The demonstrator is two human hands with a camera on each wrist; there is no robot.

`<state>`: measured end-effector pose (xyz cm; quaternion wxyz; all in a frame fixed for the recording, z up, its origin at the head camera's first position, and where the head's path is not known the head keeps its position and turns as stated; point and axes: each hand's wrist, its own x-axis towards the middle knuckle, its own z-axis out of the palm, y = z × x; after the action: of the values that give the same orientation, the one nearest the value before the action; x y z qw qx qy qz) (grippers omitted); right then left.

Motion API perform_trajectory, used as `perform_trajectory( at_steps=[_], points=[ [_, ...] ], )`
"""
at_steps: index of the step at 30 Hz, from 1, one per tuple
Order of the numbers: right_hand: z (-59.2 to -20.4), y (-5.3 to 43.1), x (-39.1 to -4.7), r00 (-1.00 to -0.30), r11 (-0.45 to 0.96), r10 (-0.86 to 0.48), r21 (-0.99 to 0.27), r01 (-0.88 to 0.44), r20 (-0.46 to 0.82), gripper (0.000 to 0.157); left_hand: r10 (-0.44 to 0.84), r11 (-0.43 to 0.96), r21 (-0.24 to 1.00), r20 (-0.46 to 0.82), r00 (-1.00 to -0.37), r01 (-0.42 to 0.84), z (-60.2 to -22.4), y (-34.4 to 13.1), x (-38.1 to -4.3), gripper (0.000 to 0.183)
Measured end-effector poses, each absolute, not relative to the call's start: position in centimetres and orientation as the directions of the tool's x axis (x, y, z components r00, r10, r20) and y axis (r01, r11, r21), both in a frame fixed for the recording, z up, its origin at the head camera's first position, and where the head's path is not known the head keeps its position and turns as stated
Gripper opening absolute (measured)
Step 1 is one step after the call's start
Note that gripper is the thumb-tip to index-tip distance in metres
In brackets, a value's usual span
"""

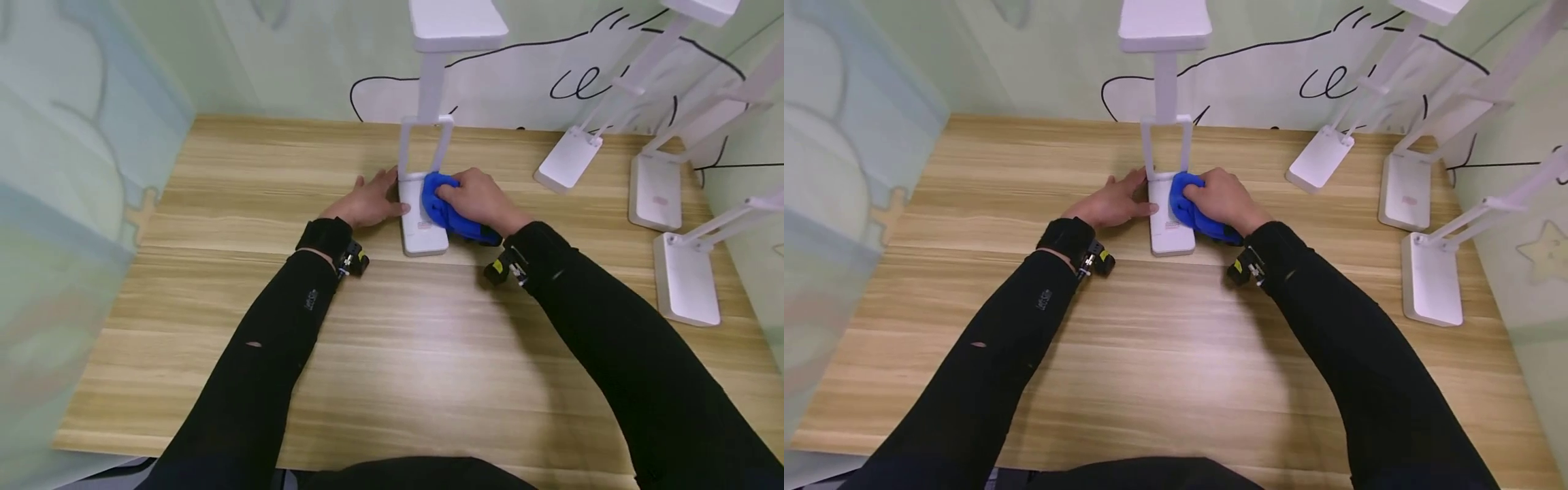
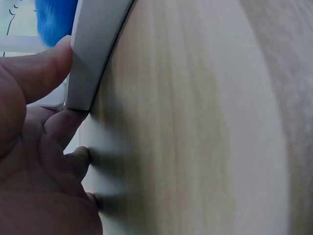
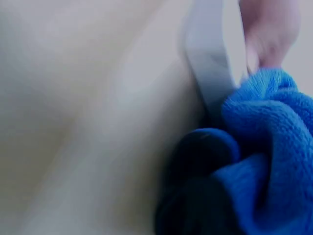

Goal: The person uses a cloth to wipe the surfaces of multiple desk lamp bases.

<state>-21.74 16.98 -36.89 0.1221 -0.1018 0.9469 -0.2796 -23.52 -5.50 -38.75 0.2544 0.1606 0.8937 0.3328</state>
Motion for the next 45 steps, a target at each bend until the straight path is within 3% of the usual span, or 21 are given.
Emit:
perform_trajectory(
  at_steps=[5,18,26,32,37,41,45],
  points=[
    [-36.8,16.8,-21.9,-0.921,0.837,-0.298,-0.532,-0.126,-0.251,0.038,0.438,0.735,0.666,-0.328,-0.837,0.124,-39.0,-5.5,-23.5,0.084],
    [-37.4,15.4,-13.6,-0.959,0.927,-0.273,-0.287,-0.240,-0.081,0.039,0.446,0.734,0.666,-0.324,-0.834,0.134,-39.2,-5.5,-23.5,0.083],
    [-37.7,15.2,-10.1,-0.908,0.904,-0.416,-0.082,-0.418,0.048,0.047,0.435,0.743,0.661,-0.362,-0.824,0.102,-39.1,-5.8,-23.7,0.082],
    [-38.1,17.2,-10.6,-0.884,0.889,-0.443,-0.055,-0.455,0.151,0.027,0.455,0.745,0.660,-0.389,-0.801,0.102,-38.9,-5.5,-24.0,0.083],
    [-38.3,18.6,-12.1,-0.872,0.880,-0.446,-0.076,-0.468,0.203,0.020,0.453,0.747,0.657,-0.395,-0.799,0.099,-38.7,-5.4,-24.0,0.084],
    [-38.5,19.7,-14.0,-0.898,0.913,-0.376,-0.070,-0.401,0.230,0.022,0.457,0.746,0.657,-0.391,-0.799,0.105,-38.7,-5.5,-24.1,0.083],
    [-38.3,20.7,-15.9,-0.952,0.956,-0.257,-0.104,-0.276,0.166,0.034,0.460,0.741,0.663,-0.385,-0.800,0.107,-38.9,-5.5,-24.1,0.083]
  ],
)
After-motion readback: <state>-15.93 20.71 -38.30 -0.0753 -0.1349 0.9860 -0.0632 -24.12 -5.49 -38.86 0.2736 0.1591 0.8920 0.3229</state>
